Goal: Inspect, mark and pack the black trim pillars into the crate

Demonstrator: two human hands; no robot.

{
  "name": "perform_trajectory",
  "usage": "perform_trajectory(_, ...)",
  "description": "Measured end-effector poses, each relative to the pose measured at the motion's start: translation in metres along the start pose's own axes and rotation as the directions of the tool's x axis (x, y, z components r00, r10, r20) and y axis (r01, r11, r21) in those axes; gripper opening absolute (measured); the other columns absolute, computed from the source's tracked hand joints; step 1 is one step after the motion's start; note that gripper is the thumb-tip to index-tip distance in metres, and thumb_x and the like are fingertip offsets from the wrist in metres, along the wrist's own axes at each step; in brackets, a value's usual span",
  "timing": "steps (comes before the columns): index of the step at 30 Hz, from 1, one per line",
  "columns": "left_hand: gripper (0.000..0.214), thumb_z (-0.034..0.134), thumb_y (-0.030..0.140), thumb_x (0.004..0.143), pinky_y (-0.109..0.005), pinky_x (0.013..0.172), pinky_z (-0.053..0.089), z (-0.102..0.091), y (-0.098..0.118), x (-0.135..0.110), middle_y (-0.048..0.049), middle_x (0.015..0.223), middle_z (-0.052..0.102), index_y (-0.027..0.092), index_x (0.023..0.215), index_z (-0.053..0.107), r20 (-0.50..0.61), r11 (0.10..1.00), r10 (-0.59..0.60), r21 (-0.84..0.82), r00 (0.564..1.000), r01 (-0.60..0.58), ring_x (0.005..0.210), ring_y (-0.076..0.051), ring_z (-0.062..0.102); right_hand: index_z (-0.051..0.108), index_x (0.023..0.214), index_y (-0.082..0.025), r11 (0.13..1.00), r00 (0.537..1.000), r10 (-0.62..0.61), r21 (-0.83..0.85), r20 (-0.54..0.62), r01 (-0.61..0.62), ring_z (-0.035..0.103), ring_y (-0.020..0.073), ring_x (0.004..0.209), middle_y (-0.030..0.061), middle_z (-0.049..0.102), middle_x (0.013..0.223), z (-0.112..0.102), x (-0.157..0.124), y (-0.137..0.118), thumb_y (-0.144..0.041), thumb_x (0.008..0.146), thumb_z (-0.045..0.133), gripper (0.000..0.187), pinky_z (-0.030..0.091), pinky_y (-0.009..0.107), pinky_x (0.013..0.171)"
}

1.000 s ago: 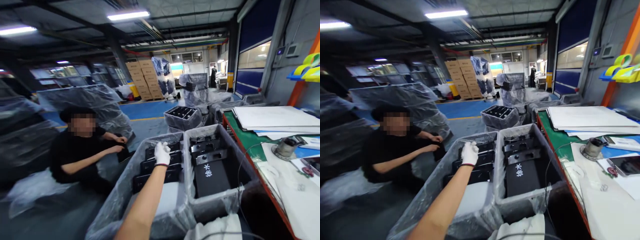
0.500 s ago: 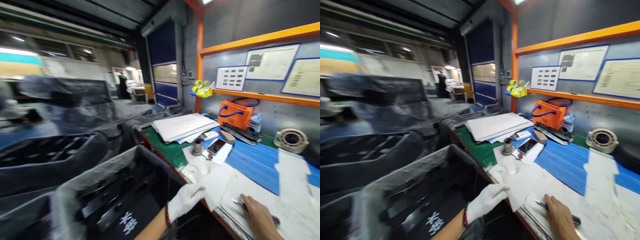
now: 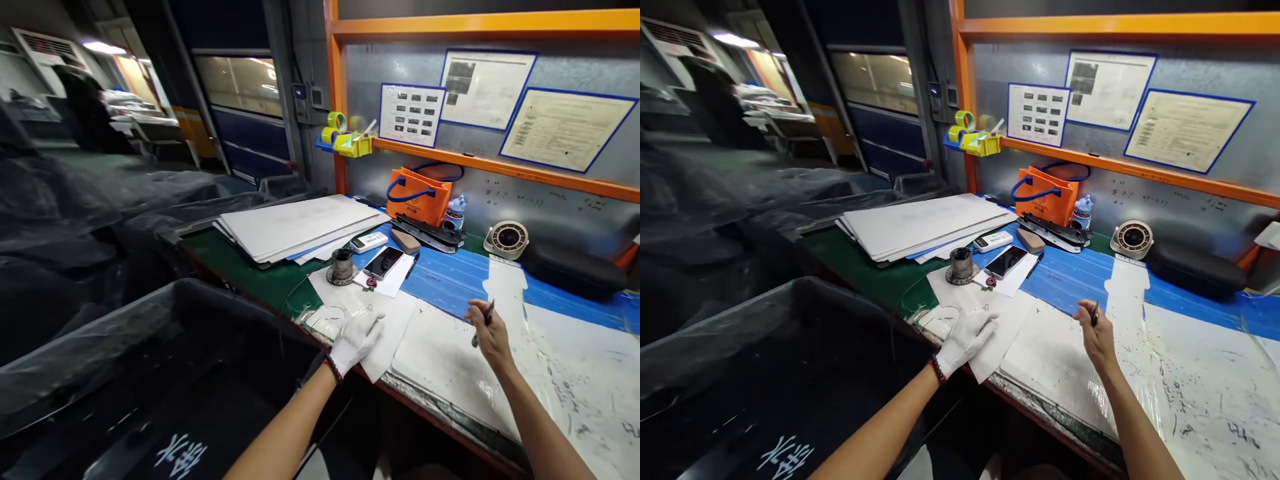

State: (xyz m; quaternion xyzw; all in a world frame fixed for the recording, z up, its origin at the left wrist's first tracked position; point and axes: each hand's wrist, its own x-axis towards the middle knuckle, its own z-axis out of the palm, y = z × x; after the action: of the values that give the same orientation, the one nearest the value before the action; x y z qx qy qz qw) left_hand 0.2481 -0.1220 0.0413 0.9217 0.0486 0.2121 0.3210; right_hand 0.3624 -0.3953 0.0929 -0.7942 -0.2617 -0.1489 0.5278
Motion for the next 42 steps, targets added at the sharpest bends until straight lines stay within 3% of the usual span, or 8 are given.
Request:
perform_trajectory(6,0.032,0.042,0.036,0.088,-0.036,0.088,0.052,0.002,-0.008,0.003,-0.0056,0.101,0.073,0.022,0.102,0.067,-0.041,0.999,0.024,0.027,0.999,-0.023,0.096,-0.024,0.067,0.056,0.091,-0.018,0.993,0.993,0.112,0.051,-0.025,-0.11,0.06,0.0229,0.061,0.0056,0.062,0.069,0.037,0.002,0.032,-0.066,0.086,0.04,0.051,0.048,0.031,0.056)
perform_trajectory(13,0.031,0.045,0.038,0.088,-0.032,0.085,0.053,0.001,-0.006,0.002,-0.0038,0.101,0.074,0.022,0.1,0.069,-0.054,0.999,-0.008,0.049,0.998,0.011,0.094,-0.023,0.068,0.06,0.083,-0.02,0.993,0.98,0.112,0.013,0.163,-0.116,0.059,0.0244,0.063,0.0048,0.063,0.069,0.033,-0.008,0.041,-0.051,0.084,0.046,0.034,0.044,0.032,0.06)
perform_trajectory(16,0.031,0.045,0.037,0.088,-0.032,0.085,0.054,0.0,-0.004,0.001,-0.0043,0.101,0.074,0.022,0.1,0.069,-0.059,0.998,-0.012,0.063,0.998,0.016,0.094,-0.023,0.068,0.061,0.105,-0.017,0.99,0.973,0.129,0.028,0.189,-0.136,0.06,0.025,0.062,0.0047,0.065,0.071,0.033,-0.01,0.043,-0.048,0.084,0.048,0.039,0.045,0.034,0.06)
perform_trajectory(19,0.031,0.044,0.035,0.088,-0.032,0.086,0.054,0.0,-0.005,0.001,-0.0056,0.102,0.073,0.021,0.101,0.069,-0.075,0.998,-0.017,0.051,0.997,0.02,0.095,-0.023,0.068,0.041,0.137,-0.014,0.981,0.969,0.161,0.08,0.19,-0.179,0.059,0.022,0.053,0.0021,0.065,0.07,0.034,-0.014,0.044,-0.045,0.088,0.047,0.059,0.048,0.034,0.056)
perform_trajectory(25,0.031,0.046,0.036,0.087,-0.033,0.088,0.053,0.001,-0.008,0.0,-0.0054,0.104,0.073,0.02,0.101,0.068,-0.052,1.0,-0.03,0.005,0.998,0.03,0.098,-0.023,0.067,0.024,0.147,-0.015,0.948,0.968,0.201,0.22,0.154,-0.231,0.062,0.0204,0.065,0.0099,0.066,0.1,0.034,-0.017,0.043,-0.05,0.088,0.048,0.072,0.054,0.035,0.061)
perform_trajectory(28,0.03,0.047,0.036,0.087,-0.032,0.089,0.052,0.001,-0.009,0.0,-0.0048,0.104,0.072,0.02,0.103,0.067,-0.05,1.0,-0.029,-0.006,0.998,0.029,0.097,-0.022,0.066,0.039,0.137,-0.014,0.92,0.961,0.238,0.286,0.14,-0.27,0.062,0.0219,0.075,0.0105,0.066,0.101,0.033,-0.014,0.044,-0.053,0.085,0.052,0.067,0.054,0.035,0.066)
perform_trajectory(32,0.029,0.047,0.035,0.088,-0.031,0.088,0.053,0.0,-0.009,-0.001,-0.0051,0.103,0.072,0.019,0.102,0.067,-0.055,1.0,-0.017,-0.018,0.998,0.016,0.096,-0.021,0.067,0.059,0.103,-0.016,0.876,0.944,0.296,0.354,0.144,-0.329,0.058,0.0179,0.062,0.0035,0.063,0.075,0.03,-0.011,0.041,-0.055,0.082,0.058,0.044,0.048,0.027,0.054)
perform_trajectory(42,0.03,0.046,0.033,0.089,-0.031,0.087,0.053,0.002,-0.007,-0.002,-0.0062,0.102,0.073,0.018,0.101,0.069,-0.089,1.0,-0.002,-0.011,0.996,0.001,0.094,-0.021,0.068,0.048,0.079,-0.021,0.737,0.895,0.422,0.521,0.142,-0.43,0.047,0.0111,0.046,-0.0018,0.057,0.066,0.031,-0.012,0.031,-0.07,0.077,0.063,0.051,0.038,0.02,0.041)
